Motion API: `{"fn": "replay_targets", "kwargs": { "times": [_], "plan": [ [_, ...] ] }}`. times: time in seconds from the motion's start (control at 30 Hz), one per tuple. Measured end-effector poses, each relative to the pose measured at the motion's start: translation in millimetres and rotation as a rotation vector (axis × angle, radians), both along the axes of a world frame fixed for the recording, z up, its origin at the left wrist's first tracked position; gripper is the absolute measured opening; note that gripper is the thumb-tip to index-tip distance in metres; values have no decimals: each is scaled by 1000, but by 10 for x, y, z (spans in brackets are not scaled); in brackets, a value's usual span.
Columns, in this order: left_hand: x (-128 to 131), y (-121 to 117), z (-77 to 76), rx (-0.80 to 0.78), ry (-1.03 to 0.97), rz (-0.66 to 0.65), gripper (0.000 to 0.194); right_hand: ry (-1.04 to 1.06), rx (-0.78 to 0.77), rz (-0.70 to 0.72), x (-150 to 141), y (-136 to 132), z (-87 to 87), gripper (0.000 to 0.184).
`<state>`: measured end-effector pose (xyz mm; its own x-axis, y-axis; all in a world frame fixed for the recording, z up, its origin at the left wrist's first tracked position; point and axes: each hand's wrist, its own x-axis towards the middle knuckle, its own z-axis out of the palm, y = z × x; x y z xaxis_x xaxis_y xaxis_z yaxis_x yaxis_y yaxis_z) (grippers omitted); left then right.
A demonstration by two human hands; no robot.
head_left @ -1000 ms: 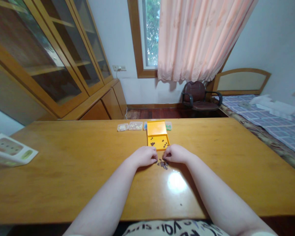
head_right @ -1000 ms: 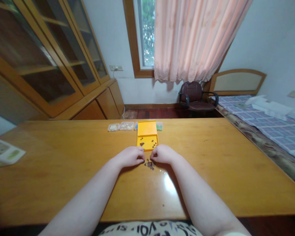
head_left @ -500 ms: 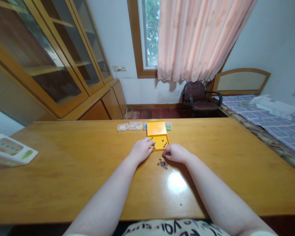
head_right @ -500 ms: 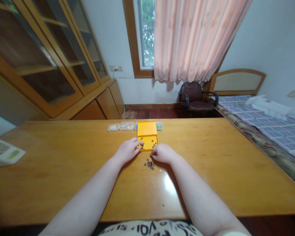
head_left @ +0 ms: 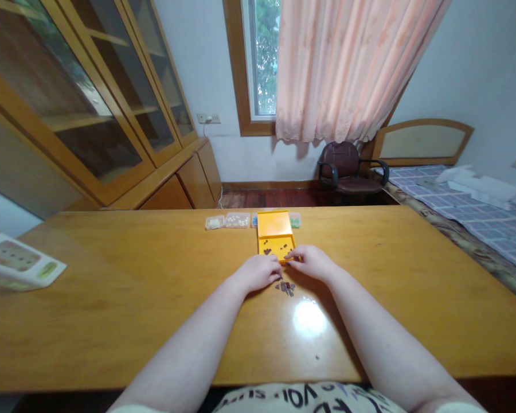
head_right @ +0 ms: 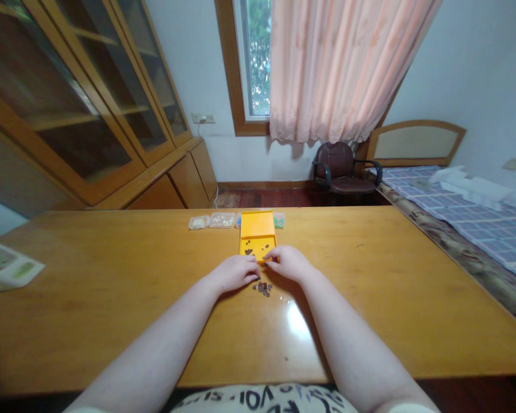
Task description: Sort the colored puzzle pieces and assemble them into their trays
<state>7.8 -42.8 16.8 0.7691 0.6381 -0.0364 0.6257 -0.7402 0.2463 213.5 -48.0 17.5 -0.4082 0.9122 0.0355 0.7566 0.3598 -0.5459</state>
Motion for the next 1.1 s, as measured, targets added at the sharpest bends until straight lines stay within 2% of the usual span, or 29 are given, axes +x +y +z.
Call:
{"fn": "replay_targets", "kwargs": {
  "times": [0.13,0.27,0.37,0.5,0.7,0.93,1.1],
  "plan": [
    [-7,2,-5,29,8,-1,16,-4,-240,138,25,-59,53,16],
    [-22,8,16,56,-16,3,15,-44,-341,158,25,-92,81,14],
    [-39,19,43,97,-51,59,15,-56,-382,180,24,-91,80,15],
    [-59,22,57,98,-50,43,15,-21,-401,231,36,-75,42,17],
    [-29,13,22,71,4,-17,11,-30,-378,206,29,-51,-10,16],
    [-11,5,4,112,17,-10,12,-91,-295,96,23,-28,34,14],
    [-24,10,-9,113,3,-19,11,-54,-266,119,27,-50,72,14]
  ]
}}
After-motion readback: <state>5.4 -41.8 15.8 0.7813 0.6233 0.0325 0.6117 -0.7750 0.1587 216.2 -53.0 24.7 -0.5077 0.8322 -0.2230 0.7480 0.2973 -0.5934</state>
